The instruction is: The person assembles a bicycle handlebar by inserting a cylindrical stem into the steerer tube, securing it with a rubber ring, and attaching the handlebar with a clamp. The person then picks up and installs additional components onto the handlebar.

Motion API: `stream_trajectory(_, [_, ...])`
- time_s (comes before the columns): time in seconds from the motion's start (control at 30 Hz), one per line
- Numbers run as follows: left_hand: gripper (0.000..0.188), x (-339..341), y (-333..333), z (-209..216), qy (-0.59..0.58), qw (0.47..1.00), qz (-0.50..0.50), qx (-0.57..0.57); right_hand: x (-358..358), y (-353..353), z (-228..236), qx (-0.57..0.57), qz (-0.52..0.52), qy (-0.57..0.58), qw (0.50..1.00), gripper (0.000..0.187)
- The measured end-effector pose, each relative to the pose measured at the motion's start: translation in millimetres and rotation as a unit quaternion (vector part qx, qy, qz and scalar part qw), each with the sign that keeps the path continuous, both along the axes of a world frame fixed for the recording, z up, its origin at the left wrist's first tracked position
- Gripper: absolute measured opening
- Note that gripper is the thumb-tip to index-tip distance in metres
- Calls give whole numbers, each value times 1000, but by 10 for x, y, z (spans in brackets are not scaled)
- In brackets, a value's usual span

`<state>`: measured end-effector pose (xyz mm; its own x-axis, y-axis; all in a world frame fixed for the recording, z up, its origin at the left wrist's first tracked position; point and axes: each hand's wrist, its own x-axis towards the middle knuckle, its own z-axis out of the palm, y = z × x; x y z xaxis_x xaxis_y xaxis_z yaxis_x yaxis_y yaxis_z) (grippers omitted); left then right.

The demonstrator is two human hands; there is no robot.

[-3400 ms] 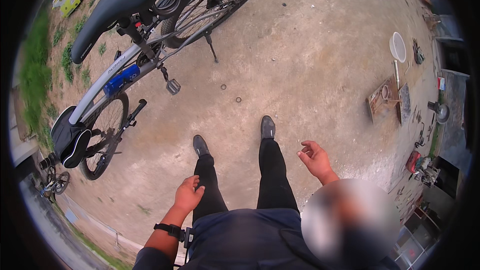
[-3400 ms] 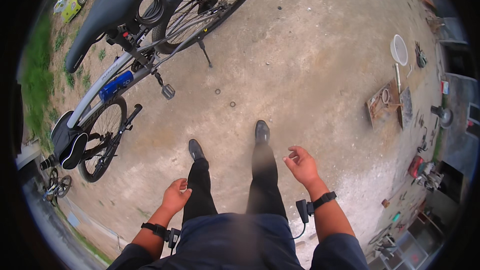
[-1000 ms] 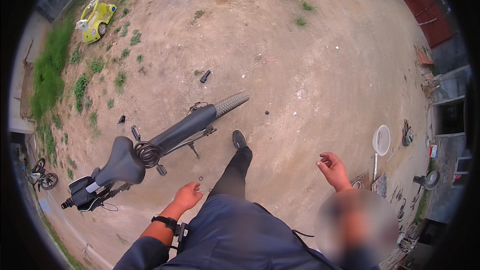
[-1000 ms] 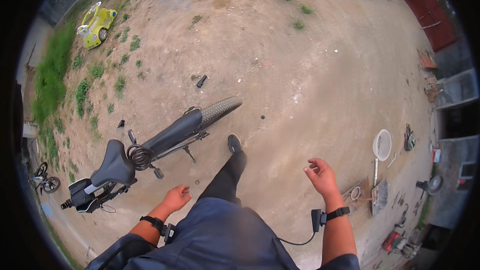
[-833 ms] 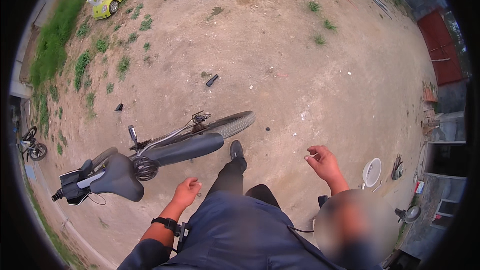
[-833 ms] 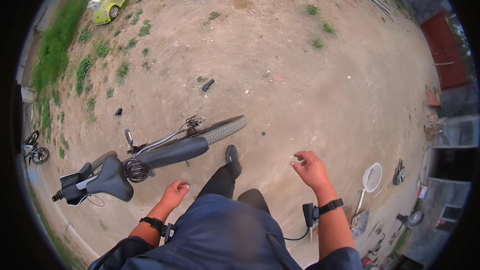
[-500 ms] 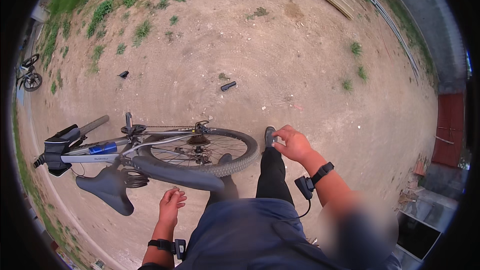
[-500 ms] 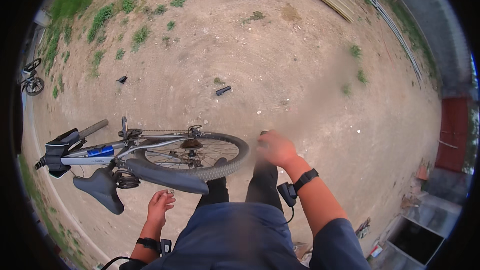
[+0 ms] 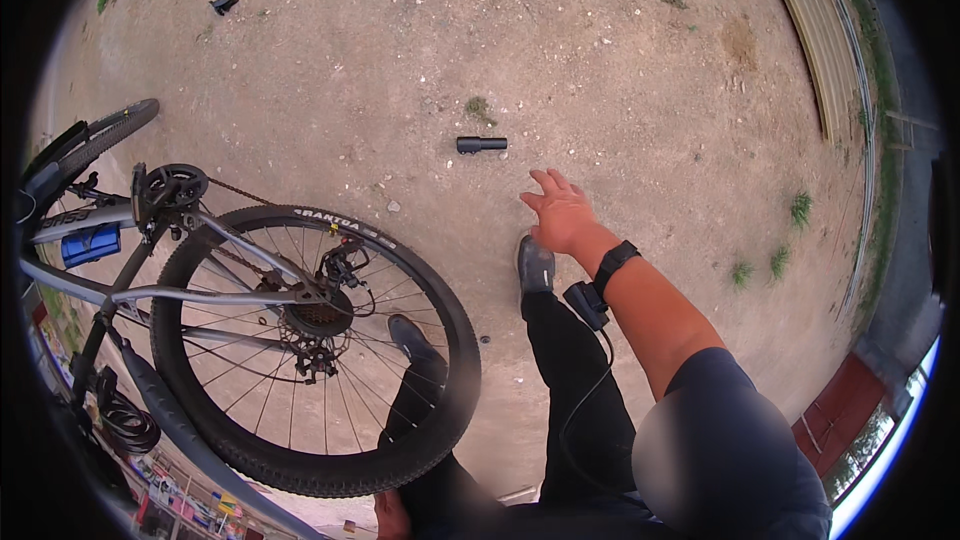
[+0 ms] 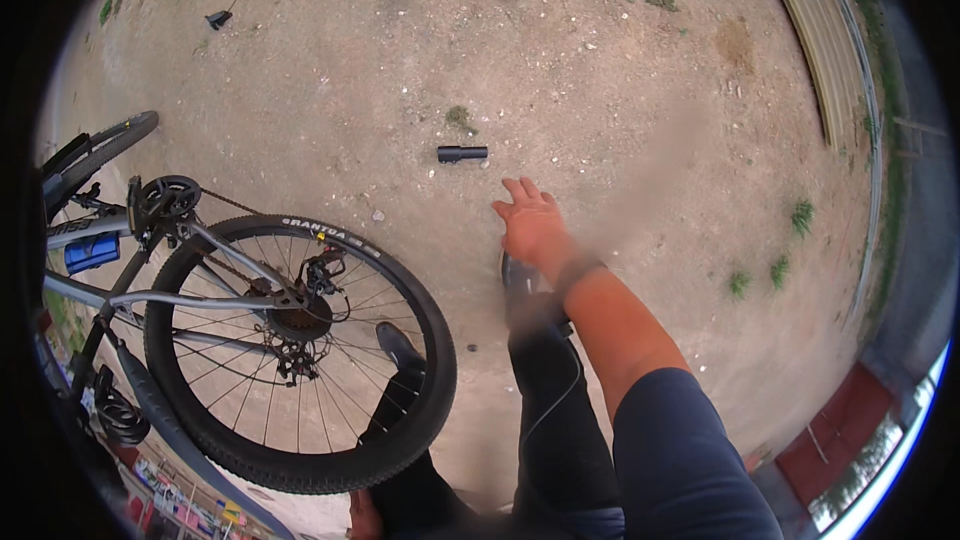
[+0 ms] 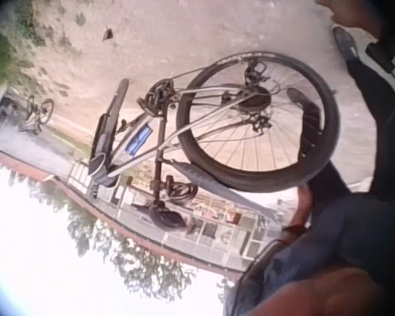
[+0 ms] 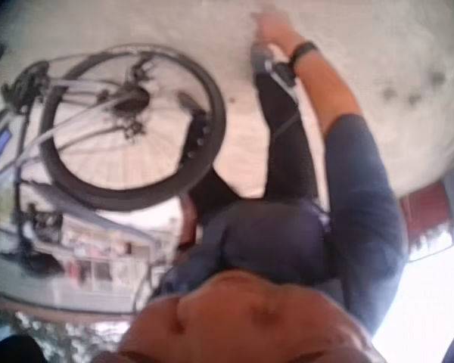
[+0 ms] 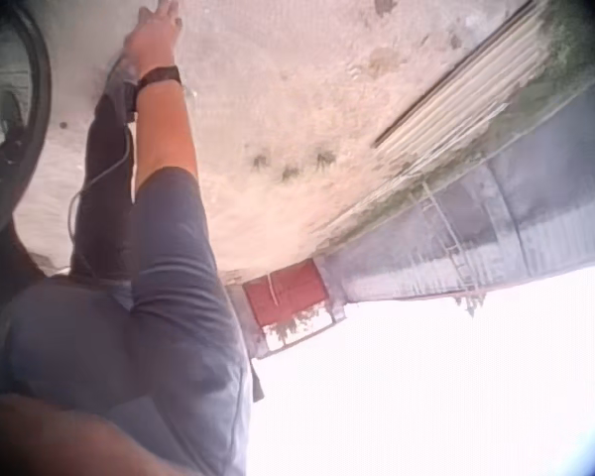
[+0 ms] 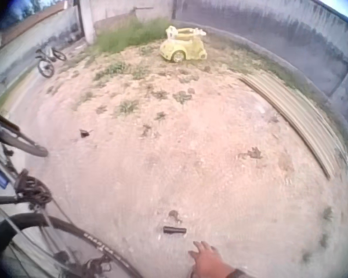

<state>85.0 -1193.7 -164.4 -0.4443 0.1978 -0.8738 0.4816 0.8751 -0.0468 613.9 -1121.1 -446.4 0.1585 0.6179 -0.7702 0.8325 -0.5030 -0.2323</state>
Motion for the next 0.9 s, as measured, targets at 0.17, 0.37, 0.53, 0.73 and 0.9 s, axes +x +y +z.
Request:
stream_trajectory(0.17, [57, 354, -90, -278, 45, 998, -3, -43, 87, 393, -1146, 1, 21, -22, 1000, 57])
stream_trajectory(0.37, [55, 447, -40, -471, 80, 994, -8, -80, -32, 656, -1916, 7, 33, -36, 999, 46])
stream_trajectory(0.53, [53, 392, 58, -576, 82, 993, -18, -88, -15, 581, -2200, 91, 44, -57, 993, 36])
stream_trajectory(0.73, [51, 302, 90, -636, 64, 994, -29, -79, -13, 578, -2081, 32, -31, 0, 999, 42])
stream_trajectory(0.9, [50, 179, 90, -645, 55, 996, -34, -68, -128, 566, -2009, -5, -3, -13, 1000, 41])
